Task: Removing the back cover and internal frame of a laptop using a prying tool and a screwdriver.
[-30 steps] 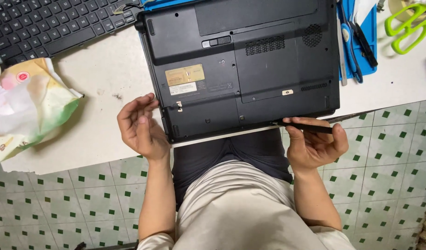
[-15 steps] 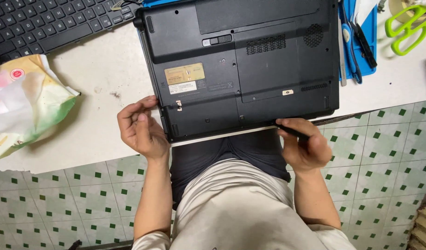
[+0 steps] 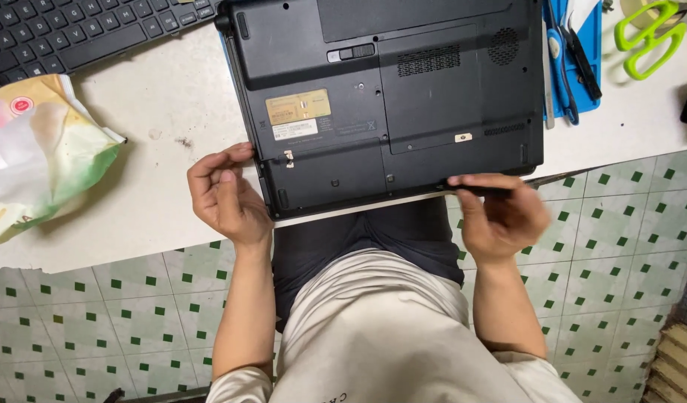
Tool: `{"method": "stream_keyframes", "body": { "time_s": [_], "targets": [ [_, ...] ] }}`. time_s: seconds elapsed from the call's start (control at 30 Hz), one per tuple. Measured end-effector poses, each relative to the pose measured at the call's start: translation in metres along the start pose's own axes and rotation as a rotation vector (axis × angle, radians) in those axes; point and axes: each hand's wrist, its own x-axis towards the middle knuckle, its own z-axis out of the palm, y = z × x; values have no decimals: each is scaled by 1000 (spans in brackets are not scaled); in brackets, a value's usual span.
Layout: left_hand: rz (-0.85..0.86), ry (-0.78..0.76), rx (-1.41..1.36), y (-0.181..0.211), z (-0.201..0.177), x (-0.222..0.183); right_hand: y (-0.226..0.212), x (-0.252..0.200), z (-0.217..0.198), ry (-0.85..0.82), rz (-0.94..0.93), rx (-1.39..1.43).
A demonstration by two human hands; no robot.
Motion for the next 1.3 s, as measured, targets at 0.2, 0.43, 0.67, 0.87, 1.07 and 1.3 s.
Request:
{"method": "stream_keyframes", "body": {
  "time_s": [0.2, 0.43, 0.67, 0.87, 1.07, 1.3],
  "targets": [
    [-84, 11, 28, 14, 6, -2, 6, -31, -12, 401, 244, 89],
    [-70, 68, 43, 15, 7, -2, 11, -30, -12, 362, 318, 205],
    [-18, 68, 24, 3, 1, -1, 18, -19, -1, 260, 134, 203],
    [-25, 91, 32, 5, 6, 1, 19, -24, -2, 203, 47, 160],
    [-18, 112, 40, 5, 8, 0, 14, -16, 2, 141, 15, 135],
    [-10, 94, -8, 5, 8, 1, 3, -5, 10, 88, -150, 18]
  ]
}}
